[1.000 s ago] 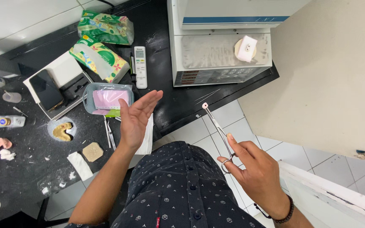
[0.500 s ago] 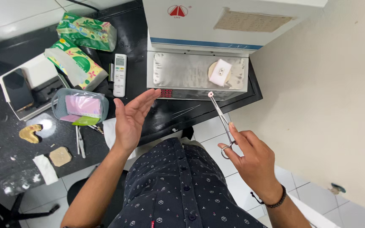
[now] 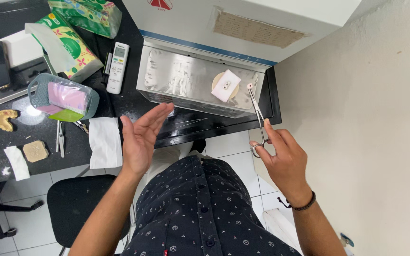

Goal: The person shapes a small pink dental prosthesis component held in a hemostat, adding and sculpting material with a hand tool over a mesh pad, then carries it to a porcelain furnace and places it on a firing tray inside the furnace.

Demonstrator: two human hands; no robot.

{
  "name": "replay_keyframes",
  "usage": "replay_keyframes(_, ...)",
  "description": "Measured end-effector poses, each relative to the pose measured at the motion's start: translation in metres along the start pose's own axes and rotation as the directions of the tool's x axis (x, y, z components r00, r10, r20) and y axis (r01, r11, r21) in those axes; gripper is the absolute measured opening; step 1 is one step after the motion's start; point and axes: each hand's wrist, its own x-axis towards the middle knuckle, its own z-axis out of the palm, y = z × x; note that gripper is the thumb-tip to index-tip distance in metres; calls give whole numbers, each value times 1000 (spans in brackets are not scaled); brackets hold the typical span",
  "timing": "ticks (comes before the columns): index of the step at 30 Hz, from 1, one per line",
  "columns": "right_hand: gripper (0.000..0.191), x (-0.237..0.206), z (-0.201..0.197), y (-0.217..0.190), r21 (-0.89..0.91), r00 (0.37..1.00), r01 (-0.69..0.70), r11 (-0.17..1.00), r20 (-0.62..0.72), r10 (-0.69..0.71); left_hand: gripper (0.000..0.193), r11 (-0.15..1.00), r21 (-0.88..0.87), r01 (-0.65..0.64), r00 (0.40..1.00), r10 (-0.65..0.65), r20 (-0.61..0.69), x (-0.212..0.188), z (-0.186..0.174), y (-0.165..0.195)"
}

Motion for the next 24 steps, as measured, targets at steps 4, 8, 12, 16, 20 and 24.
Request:
replay_keyframes(4, 60, 8, 12, 20, 25, 1000, 4, 1000, 26, -5, 91, 1000, 1, 0, 999, 0, -50, 0, 4, -6)
replay_keyframes(8, 62, 13, 25, 37, 36, 999, 17, 999, 49, -19, 93, 1000, 6, 11, 997, -11, -82, 2, 5, -13)
replay_keyframes(12, 60, 20, 38, 51, 46, 998, 35, 998, 58, -38, 94, 1000, 7, 13, 994, -12, -109, 2, 6, -19)
replay_keyframes(16, 59, 27, 46, 59, 35, 995, 54, 998, 80, -57, 93, 998, 60, 3, 994, 3, -111, 4, 8, -23)
replay_keyframes(20, 60, 27, 49, 62, 49, 994, 63, 997, 83, -67, 90, 989, 151, 2, 996, 13, -94, 4, 21, -33)
replay_keyframes(24, 59, 23, 47, 60, 58, 995, 63, 996, 71, -67, 84, 975, 223, -14, 999, 21, -26, 7, 44, -39)
